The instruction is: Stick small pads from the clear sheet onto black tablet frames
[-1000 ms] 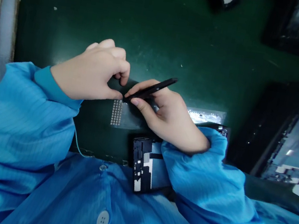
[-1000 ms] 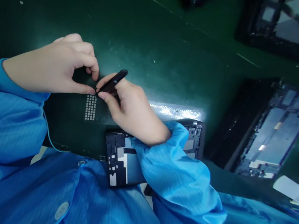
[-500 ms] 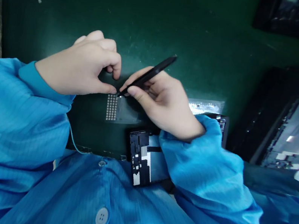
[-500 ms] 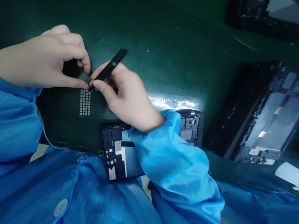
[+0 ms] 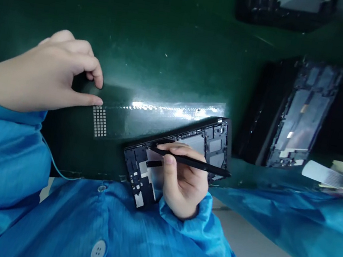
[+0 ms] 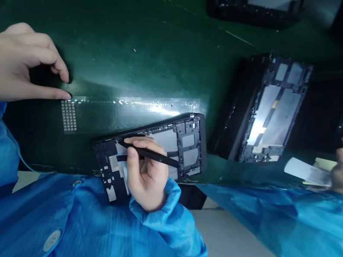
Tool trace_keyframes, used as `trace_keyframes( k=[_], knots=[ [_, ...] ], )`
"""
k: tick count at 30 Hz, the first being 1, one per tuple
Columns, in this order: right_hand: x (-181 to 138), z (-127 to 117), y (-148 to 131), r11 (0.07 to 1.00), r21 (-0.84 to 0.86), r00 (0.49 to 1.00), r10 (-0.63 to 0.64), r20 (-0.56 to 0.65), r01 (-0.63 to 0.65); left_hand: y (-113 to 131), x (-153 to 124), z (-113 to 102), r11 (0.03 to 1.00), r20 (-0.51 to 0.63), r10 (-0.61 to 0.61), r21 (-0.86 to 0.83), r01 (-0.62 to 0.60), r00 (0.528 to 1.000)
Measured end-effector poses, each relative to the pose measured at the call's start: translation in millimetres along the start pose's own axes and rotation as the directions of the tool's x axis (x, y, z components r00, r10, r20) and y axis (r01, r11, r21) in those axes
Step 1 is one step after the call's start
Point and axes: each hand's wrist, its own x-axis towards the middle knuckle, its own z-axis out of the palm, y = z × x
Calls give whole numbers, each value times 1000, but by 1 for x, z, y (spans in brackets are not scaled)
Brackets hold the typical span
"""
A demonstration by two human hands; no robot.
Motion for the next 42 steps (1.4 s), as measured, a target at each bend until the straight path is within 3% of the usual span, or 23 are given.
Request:
trace_keyframes(
  k=[4, 8, 11, 13, 15, 18, 21, 30, 32, 34, 37, 38, 40, 42],
  knots=[
    [2, -1, -3, 999, -49, 1000, -12, 26, 13, -3, -1, 1, 1000, -9, 17, 22, -16, 1000],
    [2, -10, -16, 979, -172, 987, -90, 134, 113, -6, 0, 2, 1000, -15, 16, 13, -16, 1000],
    [26, -10, -30, 984, -168, 972, -25, 233, 66, -5, -1, 2, 999, -11, 51, 9, -51, 999],
    [56, -1, -33, 989, -138, 928, -4, 374, 61, -5, -1, 1, 996, -2, 93, 15, -93, 996],
    [90, 16, -28, 987, -106, 847, -48, 530, 123, -5, -1, 1, 992, 3, 124, 20, -124, 992],
    [126, 44, -12, 984, -53, 750, -93, 654, 168, -8, 1, 1, 989, 16, 141, 37, -142, 990],
    [134, 56, -1, 989, -43, 706, -72, 704, 144, -10, 2, 2, 990, 11, 133, 39, -134, 991],
    [139, 59, -1, 991, -28, 686, -72, 724, 134, 3, 1, -1, 998, 63, 34, 42, -37, 997],
    [136, 53, -1, 999, 22, 713, -48, 700, 45, 4, 1, -2, 997, 74, 33, 65, -38, 997],
    [121, 37, -4, 997, 60, 801, 8, 599, -55, 2, 0, -1, 997, 61, 49, 52, -53, 997],
    [74, 8, -7, 997, 5, 976, 78, 205, -80, -2, -1, 0, 996, 28, 85, -10, -84, 996],
    [56, 0, -6, 998, -27, 996, 66, 52, -65, -3, -1, 0, 996, 27, 90, -24, -90, 996],
    [25, -9, -1, 997, -68, 988, 25, -152, -36, -5, -1, 0, 996, 30, 88, -24, -87, 996],
    [5, -10, 5, 998, -68, 983, 3, -183, -16, -6, -2, 0, 996, 23, 88, -2, -88, 996]
  ],
)
